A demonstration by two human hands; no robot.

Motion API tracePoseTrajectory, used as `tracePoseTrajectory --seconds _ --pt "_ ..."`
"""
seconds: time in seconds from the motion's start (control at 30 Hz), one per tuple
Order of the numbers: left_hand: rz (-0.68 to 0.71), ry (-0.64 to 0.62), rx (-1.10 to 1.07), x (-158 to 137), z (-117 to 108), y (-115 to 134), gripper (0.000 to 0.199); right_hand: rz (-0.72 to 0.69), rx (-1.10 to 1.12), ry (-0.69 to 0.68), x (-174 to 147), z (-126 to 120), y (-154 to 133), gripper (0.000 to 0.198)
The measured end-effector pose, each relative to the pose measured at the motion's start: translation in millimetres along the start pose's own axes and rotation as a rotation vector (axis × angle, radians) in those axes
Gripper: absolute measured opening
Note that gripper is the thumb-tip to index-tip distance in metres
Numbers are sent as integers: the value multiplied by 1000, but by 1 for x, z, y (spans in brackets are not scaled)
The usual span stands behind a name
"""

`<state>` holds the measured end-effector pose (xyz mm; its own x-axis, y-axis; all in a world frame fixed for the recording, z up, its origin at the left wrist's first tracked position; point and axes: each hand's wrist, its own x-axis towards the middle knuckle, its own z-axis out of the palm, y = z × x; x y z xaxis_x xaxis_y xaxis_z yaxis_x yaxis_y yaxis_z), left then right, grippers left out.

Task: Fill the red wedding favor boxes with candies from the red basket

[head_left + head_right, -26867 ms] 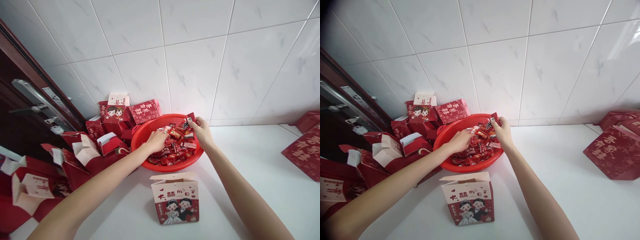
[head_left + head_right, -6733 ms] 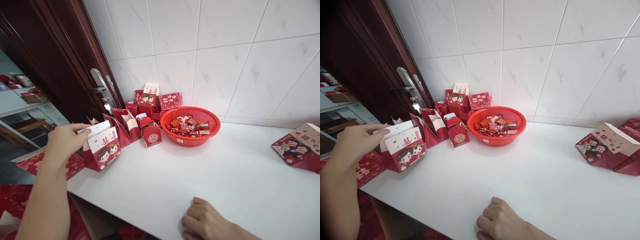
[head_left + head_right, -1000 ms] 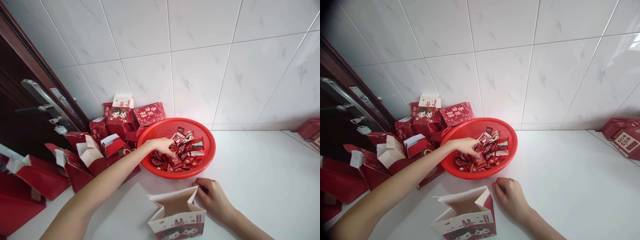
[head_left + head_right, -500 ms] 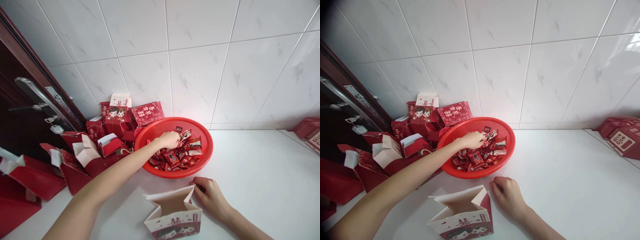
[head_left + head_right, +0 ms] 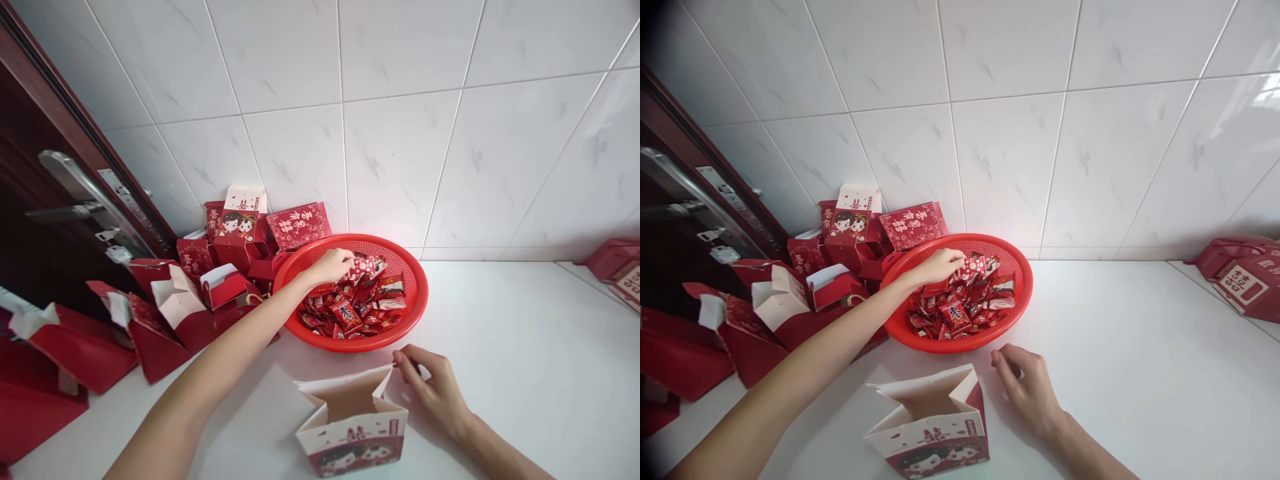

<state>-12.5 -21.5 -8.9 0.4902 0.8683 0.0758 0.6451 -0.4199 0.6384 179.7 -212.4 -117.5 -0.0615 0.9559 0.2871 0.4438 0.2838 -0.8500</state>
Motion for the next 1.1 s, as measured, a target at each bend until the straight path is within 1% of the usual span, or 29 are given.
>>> tracePoseTrajectory --seconds 0.1,0.17,0.2,0.23,0.27,0.33,0.37,0.4,0.47,0.5,0.57,0.63,0.7,0.87,0.97,1.1 --pt "14 54 -65 5 0 -2 27 -174 -33 216 10 -20 -19 42" --pt "6 72 -132 8 1 -2 26 -244 -58 315 30 -33 -35 35" --pt "3 79 -167 9 1 -2 25 -259 -52 347 44 -39 -42 30" --pt "1 90 -194 10 1 -1 24 -247 -40 360 59 -43 -48 26" --pt "2 102 -217 11 1 0 23 -206 -37 368 76 -46 -52 26" --pt "21 111 -271 11 2 1 21 -59 -15 341 109 -47 -56 35" --pt "37 110 -308 12 2 1 19 9 31 290 124 -46 -57 39" --pt "55 111 -341 12 2 1 18 75 104 193 137 -45 -56 39" --pt "91 118 -387 12 2 -1 17 178 272 30 155 -41 -55 29" --pt "102 123 -402 13 2 -3 17 212 355 -7 161 -39 -54 22" --pt "109 114 -437 13 2 -6 15 253 481 6 168 -35 -51 15" --pt "115 86 -465 14 3 -8 16 263 548 46 170 -33 -48 18" --pt "131 59 -453 14 3 -8 18 247 553 42 171 -32 -45 24" --pt "209 -9 -361 7 2 2 19 134 497 1 170 -31 -38 37" --pt "240 -19 -350 2 2 9 22 72 448 -5 169 -30 -37 40" --pt "254 -32 -358 2 2 8 33 57 406 -42 166 -31 -39 39"
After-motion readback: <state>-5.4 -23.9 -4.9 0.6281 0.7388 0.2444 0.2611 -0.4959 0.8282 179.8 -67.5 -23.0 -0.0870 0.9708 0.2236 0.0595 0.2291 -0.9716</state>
